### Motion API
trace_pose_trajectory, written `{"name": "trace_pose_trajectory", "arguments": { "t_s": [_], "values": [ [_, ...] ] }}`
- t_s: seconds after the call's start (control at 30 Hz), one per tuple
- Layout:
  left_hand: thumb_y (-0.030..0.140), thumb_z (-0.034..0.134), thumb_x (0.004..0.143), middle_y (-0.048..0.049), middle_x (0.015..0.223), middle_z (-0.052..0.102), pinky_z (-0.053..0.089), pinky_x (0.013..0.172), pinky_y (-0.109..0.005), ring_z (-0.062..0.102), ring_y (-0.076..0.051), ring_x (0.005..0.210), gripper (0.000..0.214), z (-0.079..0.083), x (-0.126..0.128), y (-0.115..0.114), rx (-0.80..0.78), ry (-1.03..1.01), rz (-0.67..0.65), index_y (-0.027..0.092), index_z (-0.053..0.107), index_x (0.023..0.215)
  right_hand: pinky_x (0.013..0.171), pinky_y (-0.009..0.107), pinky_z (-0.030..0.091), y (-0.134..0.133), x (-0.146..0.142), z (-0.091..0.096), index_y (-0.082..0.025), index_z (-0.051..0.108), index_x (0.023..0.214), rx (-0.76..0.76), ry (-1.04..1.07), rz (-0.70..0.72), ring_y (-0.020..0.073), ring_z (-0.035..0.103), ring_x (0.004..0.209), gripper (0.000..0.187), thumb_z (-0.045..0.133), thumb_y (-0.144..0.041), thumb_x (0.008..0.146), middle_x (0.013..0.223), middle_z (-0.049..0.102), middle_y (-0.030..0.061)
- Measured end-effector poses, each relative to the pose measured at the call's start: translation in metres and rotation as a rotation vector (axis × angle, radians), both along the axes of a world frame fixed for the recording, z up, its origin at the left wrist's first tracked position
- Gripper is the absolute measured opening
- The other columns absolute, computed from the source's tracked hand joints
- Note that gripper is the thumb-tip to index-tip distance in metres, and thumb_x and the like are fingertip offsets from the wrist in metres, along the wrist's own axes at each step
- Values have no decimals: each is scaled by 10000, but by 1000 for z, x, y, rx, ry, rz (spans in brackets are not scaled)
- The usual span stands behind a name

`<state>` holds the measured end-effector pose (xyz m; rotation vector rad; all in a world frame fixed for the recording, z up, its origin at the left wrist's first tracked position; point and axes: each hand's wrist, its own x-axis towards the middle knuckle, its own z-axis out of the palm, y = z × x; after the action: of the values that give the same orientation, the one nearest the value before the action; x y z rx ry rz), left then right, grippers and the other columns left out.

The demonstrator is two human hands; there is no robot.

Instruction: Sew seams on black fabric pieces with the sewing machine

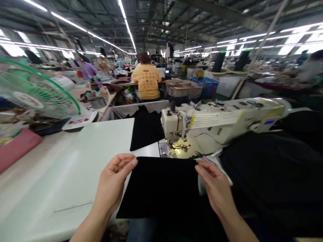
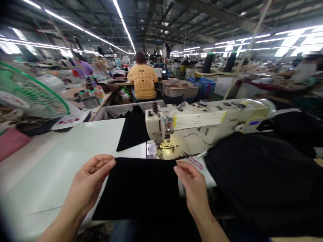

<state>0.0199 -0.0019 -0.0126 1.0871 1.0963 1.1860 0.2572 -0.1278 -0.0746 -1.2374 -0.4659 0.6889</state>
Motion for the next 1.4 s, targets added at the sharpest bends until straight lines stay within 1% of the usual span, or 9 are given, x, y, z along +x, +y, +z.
{"name": "trace_pose_trajectory", "arguments": {
  "t_s": [0.23,0.47,0.57,0.73,0.87,0.97,1.07,1.23,1.4],
  "values": [
    [343,977,409,21,715,692,483,620,-125,596,-93,691,440,6,2,1,-61,2,29,191,715,728,783,328,527,9,-4,4,-202,756,772,24,66,8,181,655,770,326,901,-453,623,786,724,29],
    [294,950,429,27,767,709,492,690,-139,609,-102,748,396,2,1,-1,-51,22,37,199,671,693,769,311,491,16,-1,3,-216,651,749,37,64,20,164,601,768,320,872,-422,642,766,661,-1],
    [314,910,504,15,775,714,492,698,-189,618,-131,758,348,10,-3,11,50,121,-17,201,637,688,762,293,484,15,0,3,-224,633,840,29,28,80,166,597,807,294,833,-369,681,816,653,-6],
    [293,732,709,-2,707,678,438,632,-270,594,-174,667,147,30,20,58,454,602,-257,215,610,687,700,269,475,-4,-19,-1,-218,588,809,-38,-239,316,159,572,737,149,714,-208,729,769,599,-23],
    [92,593,714,22,649,603,386,615,-271,541,-161,625,136,2,69,84,634,792,-582,217,572,665,658,253,488,-27,-36,-19,-229,557,801,-59,-655,439,154,587,703,86,577,-151,834,746,585,-21],
    [60,605,693,26,653,585,383,614,-265,529,-152,629,177,-36,97,85,636,778,-629,211,531,641,679,243,517,-36,-34,-34,-234,581,874,18,-852,452,152,630,738,140,529,-105,888,810,636,-4],
    [83,595,721,24,679,559,389,628,-267,520,-152,652,181,-61,105,80,633,748,-597,213,490,653,736,266,538,-40,-24,-40,-235,580,1002,100,-1086,437,167,650,802,252,481,-30,893,880,667,19],
    [68,558,703,35,680,538,395,661,-265,508,-139,661,177,-69,105,80,607,719,-558,215,469,663,662,310,520,-39,-14,-39,-203,561,1010,125,-1382,394,188,609,724,279,448,15,878,807,643,35],
    [137,605,720,48,652,554,399,598,-251,530,-128,605,171,-70,121,94,511,746,-496,221,459,698,743,367,532,-30,-15,-36,-185,590,1001,115,-1446,269,220,641,831,250,489,0,867,899,678,68]
  ]
}}
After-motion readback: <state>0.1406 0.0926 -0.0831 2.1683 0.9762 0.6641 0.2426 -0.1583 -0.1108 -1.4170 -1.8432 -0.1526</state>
